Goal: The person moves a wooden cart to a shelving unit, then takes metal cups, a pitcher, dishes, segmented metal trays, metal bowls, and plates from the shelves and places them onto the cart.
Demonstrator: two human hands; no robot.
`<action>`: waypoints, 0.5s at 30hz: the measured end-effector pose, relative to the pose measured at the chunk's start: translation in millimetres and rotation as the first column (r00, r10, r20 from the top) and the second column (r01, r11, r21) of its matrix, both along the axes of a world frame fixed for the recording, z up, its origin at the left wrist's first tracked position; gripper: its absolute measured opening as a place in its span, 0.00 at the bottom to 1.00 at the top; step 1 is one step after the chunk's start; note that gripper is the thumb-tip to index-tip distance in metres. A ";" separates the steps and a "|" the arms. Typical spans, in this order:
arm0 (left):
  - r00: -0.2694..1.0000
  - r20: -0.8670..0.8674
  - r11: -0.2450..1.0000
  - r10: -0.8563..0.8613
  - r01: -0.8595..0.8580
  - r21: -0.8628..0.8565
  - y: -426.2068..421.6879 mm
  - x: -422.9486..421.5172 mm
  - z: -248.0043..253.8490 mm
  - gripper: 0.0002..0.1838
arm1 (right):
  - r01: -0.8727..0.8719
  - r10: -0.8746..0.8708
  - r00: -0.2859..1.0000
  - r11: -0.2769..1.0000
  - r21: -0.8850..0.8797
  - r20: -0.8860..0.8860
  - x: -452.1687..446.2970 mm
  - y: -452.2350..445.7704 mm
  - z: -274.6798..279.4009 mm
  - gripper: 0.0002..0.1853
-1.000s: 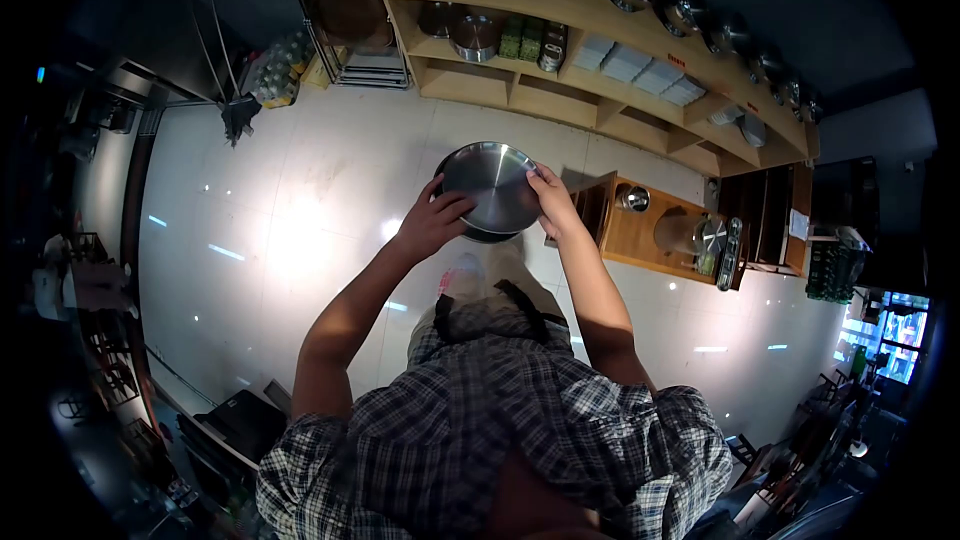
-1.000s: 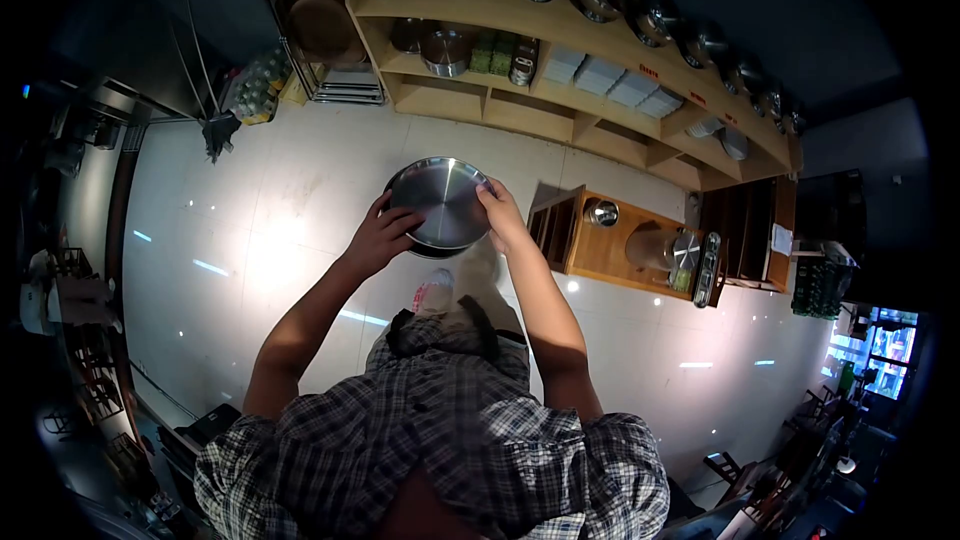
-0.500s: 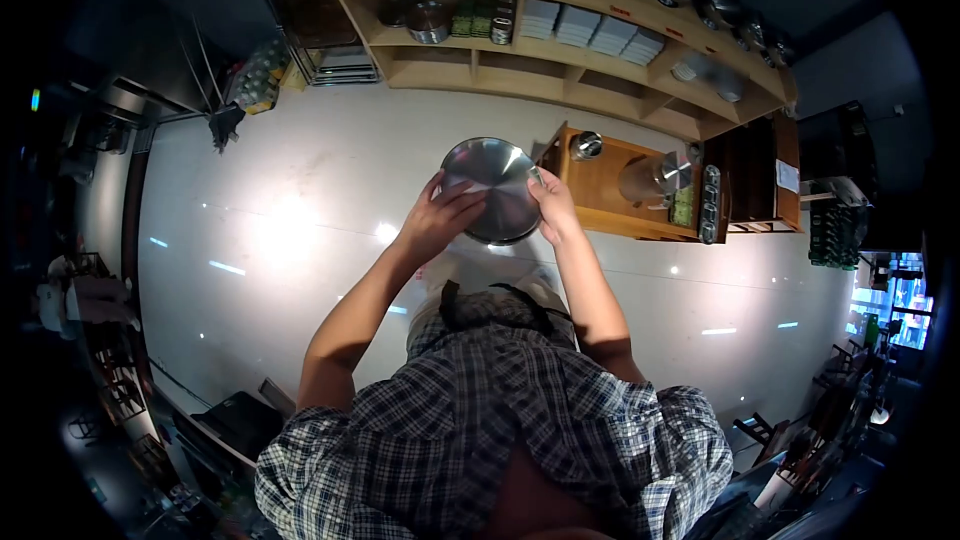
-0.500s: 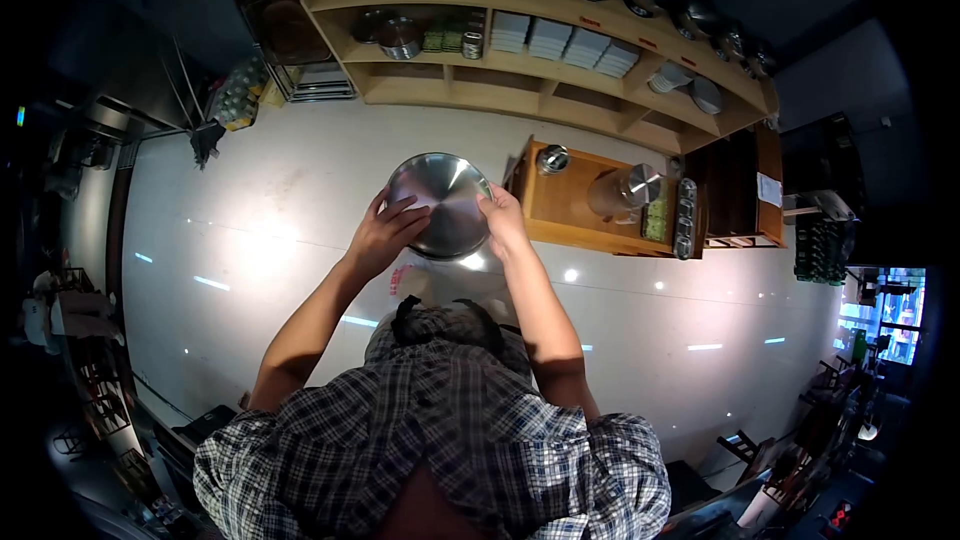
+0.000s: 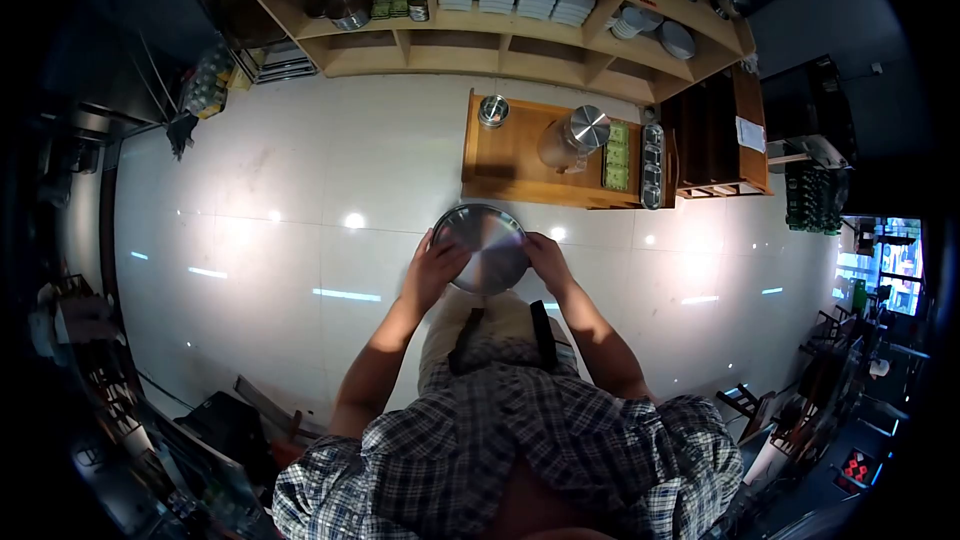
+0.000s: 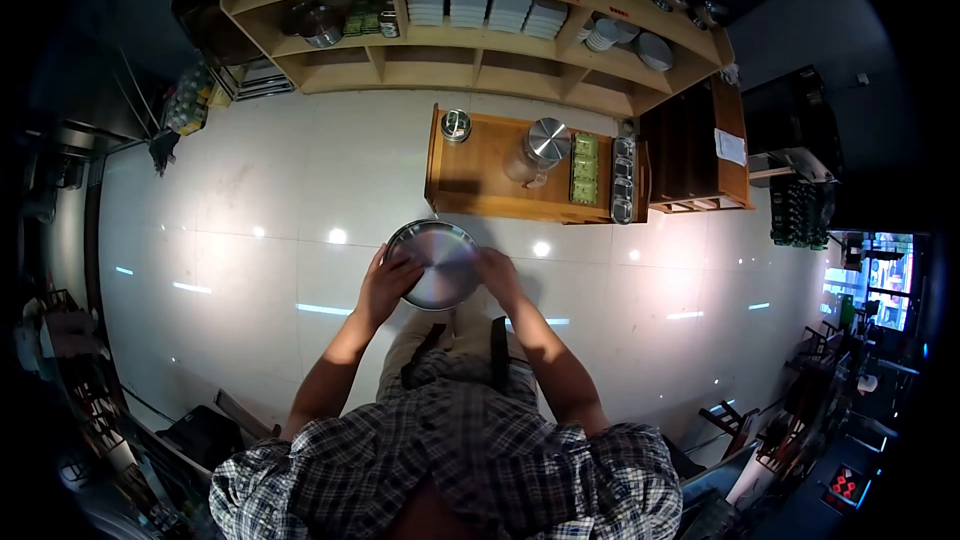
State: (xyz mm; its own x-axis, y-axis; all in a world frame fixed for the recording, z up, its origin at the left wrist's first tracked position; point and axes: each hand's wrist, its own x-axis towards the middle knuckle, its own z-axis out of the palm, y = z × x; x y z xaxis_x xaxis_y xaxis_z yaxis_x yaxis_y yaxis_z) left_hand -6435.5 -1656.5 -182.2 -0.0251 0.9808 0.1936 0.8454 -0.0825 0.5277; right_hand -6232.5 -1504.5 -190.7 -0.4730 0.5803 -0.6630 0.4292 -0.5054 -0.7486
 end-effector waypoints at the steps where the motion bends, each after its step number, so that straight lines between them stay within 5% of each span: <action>1: 1.000 0.005 1.000 -0.015 0.015 0.019 0.4 0.5 -4.7 0.19 | 0.010 -0.010 1.000 1.000 -0.003 -0.003 7.4 0.5 -6.8 0.13; 7: 0.986 -0.100 0.991 -0.132 0.130 -0.026 7.4 -0.5 -30.7 0.20 | -0.206 0.177 0.968 0.965 0.162 0.177 22.7 4.2 -37.7 0.09; 9: 0.987 -0.155 0.988 -0.044 0.021 -0.150 7.0 1.1 -32.7 0.20 | -0.162 0.132 0.975 0.973 0.165 0.177 25.1 -1.8 -47.2 0.08; 11: 0.994 -0.046 0.992 0.094 -0.097 -0.077 5.1 10.4 -42.2 0.20 | -0.134 0.113 0.978 0.985 0.110 0.173 30.8 -9.2 -67.5 0.08; 13: 0.734 0.459 0.863 0.500 -0.469 -0.190 9.8 24.3 -34.1 0.26 | -0.091 0.078 0.982 0.994 0.067 0.172 33.9 -14.1 -66.8 0.08; 15: 0.765 0.344 0.836 0.545 -0.462 -0.297 1.3 26.7 -46.7 0.22 | -0.052 0.046 0.985 0.998 0.029 0.168 37.8 -18.9 -70.9 0.08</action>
